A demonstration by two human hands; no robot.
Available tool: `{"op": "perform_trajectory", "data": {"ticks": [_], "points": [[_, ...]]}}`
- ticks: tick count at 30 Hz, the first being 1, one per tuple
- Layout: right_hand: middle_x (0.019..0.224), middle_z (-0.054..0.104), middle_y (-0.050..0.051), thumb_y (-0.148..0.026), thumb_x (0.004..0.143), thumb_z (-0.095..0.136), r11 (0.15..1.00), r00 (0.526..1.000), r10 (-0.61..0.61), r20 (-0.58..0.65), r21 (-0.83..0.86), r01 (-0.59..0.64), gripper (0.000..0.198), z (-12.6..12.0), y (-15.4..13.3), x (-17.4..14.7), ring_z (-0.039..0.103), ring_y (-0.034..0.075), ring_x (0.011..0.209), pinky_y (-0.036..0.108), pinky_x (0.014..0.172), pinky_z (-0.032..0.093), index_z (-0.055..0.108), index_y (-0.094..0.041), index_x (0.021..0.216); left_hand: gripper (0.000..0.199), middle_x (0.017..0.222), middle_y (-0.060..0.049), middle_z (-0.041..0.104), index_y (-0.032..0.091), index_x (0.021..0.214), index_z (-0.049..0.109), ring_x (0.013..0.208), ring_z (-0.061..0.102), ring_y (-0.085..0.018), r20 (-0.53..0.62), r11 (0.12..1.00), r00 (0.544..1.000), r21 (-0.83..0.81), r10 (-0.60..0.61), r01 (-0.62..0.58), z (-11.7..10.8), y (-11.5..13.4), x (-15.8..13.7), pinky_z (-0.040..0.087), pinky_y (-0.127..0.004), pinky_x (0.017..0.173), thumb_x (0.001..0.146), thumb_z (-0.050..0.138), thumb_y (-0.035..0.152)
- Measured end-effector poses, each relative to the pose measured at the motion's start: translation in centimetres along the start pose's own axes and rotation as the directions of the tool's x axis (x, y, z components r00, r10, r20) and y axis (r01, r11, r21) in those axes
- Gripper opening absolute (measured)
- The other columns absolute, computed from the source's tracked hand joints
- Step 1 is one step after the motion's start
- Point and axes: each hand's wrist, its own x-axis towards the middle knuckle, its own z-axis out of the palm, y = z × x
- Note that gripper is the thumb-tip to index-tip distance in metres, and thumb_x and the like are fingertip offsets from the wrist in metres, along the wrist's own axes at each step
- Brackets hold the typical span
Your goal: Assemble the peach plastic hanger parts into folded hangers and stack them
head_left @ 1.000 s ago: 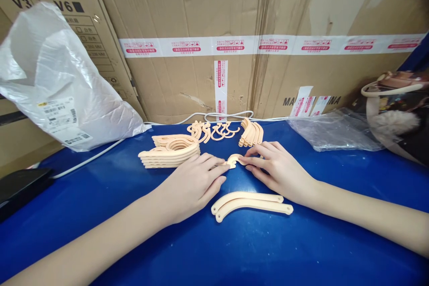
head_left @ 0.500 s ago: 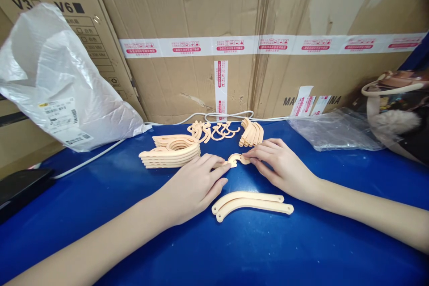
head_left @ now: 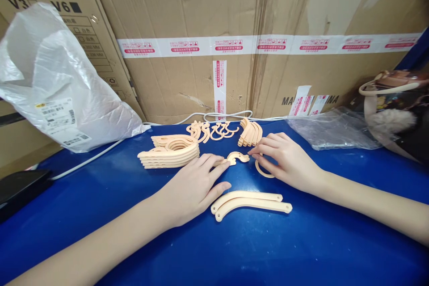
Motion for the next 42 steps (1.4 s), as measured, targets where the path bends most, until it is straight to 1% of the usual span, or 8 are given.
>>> {"op": "perform_trajectory", "data": {"ticks": [5,10,15,20,24,31,38,42], "points": [[0.089,0.065,0.005,-0.022,0.096,0.045,0.999,1.0,-0.001,0.004,-0.032,0.002,0.021,-0.1,0.4,0.1,0.055,0.021,0.084,0.035,0.076,0.035,0.065,-0.016,0.094,0.046,0.133,-0.012,0.049,0.016,0.136,0.043,0.121,0.044,-0.027,-0.001,1.0,1.0,-0.03,-0.01,0.01,0.1,0.0,-0.2,0.038,-0.045,0.101,0.099,0.034,0.043],[0.088,0.065,0.006,-0.023,0.097,0.043,0.994,0.999,-0.037,0.009,-0.098,0.037,0.024,0.0,0.7,0.0,0.055,0.021,0.084,0.035,0.077,0.035,0.065,-0.015,0.094,0.041,0.133,-0.011,0.049,0.019,0.133,0.043,0.12,0.045,-0.025,-0.076,0.999,0.997,-0.049,0.012,-0.016,-0.2,0.1,-0.1,0.038,-0.043,0.101,0.099,0.037,0.04],[0.087,0.065,0.007,-0.023,0.097,0.042,0.97,0.993,-0.112,0.03,-0.215,0.115,0.024,0.1,1.4,-0.1,0.055,0.021,0.081,0.034,0.075,0.036,0.065,-0.015,0.096,0.024,0.102,-0.006,0.061,0.018,0.11,0.056,0.089,0.057,-0.02,-0.11,0.998,0.992,0.007,0.061,-0.06,-0.7,0.5,0.0,0.044,-0.033,0.077,0.098,0.035,0.02],[0.084,0.065,0.004,-0.023,0.095,0.047,0.967,0.987,-0.111,0.12,-0.216,0.135,0.019,-0.6,1.8,-0.1,0.058,0.018,0.073,0.03,0.068,0.038,0.065,-0.017,0.096,0.021,0.085,-0.002,0.061,0.019,0.095,0.055,0.076,0.056,-0.017,-0.034,0.996,0.998,-0.073,0.051,-0.054,-1.1,0.7,-0.1,0.038,-0.027,0.063,0.098,0.039,0.032],[0.078,0.063,0.004,-0.019,0.09,0.054,0.937,0.979,-0.102,0.178,-0.314,0.155,0.012,-1.1,2.0,-0.2,0.058,0.019,0.067,0.03,0.063,0.037,0.066,-0.017,0.093,0.028,0.073,0.003,0.056,0.02,0.084,0.047,0.061,0.05,-0.014,0.067,0.984,0.998,-0.178,0.011,0.002,-1.2,0.9,-0.1,0.03,-0.025,0.053,0.093,0.047,0.046],[0.085,0.063,0.004,-0.008,0.083,0.061,0.898,0.954,-0.136,0.269,-0.374,0.234,0.023,-0.8,2.4,-0.2,0.059,0.02,0.07,0.031,0.066,0.04,0.066,-0.018,0.103,0.026,0.07,0.004,0.052,0.02,0.074,0.041,0.06,0.047,-0.011,0.076,0.979,0.997,-0.206,0.01,0.006,-0.5,1.0,0.3,0.027,-0.023,0.054,0.096,0.044,0.034],[0.087,0.062,0.008,-0.003,0.083,0.055,0.819,0.918,-0.267,0.294,-0.432,0.377,0.018,-0.8,2.2,-0.2,0.056,0.022,0.074,0.033,0.062,0.037,0.066,-0.015,0.091,0.028,0.074,0.003,0.054,0.021,0.08,0.042,0.062,0.05,-0.013,0.086,0.977,0.995,-0.211,0.055,-0.035,-0.8,1.2,0.1,0.029,-0.024,0.054,0.093,0.047,0.045],[0.083,0.063,0.008,-0.007,0.087,0.052,0.827,0.925,-0.289,0.247,-0.422,0.372,0.013,-1.2,2.0,0.0,0.055,0.022,0.072,0.034,0.064,0.036,0.063,-0.014,0.087,0.027,0.075,0.003,0.053,0.021,0.08,0.039,0.062,0.049,-0.013,0.087,0.982,0.991,-0.167,0.099,-0.084,-0.7,1.3,0.1,0.029,-0.024,0.053,0.088,0.053,0.042]]}}
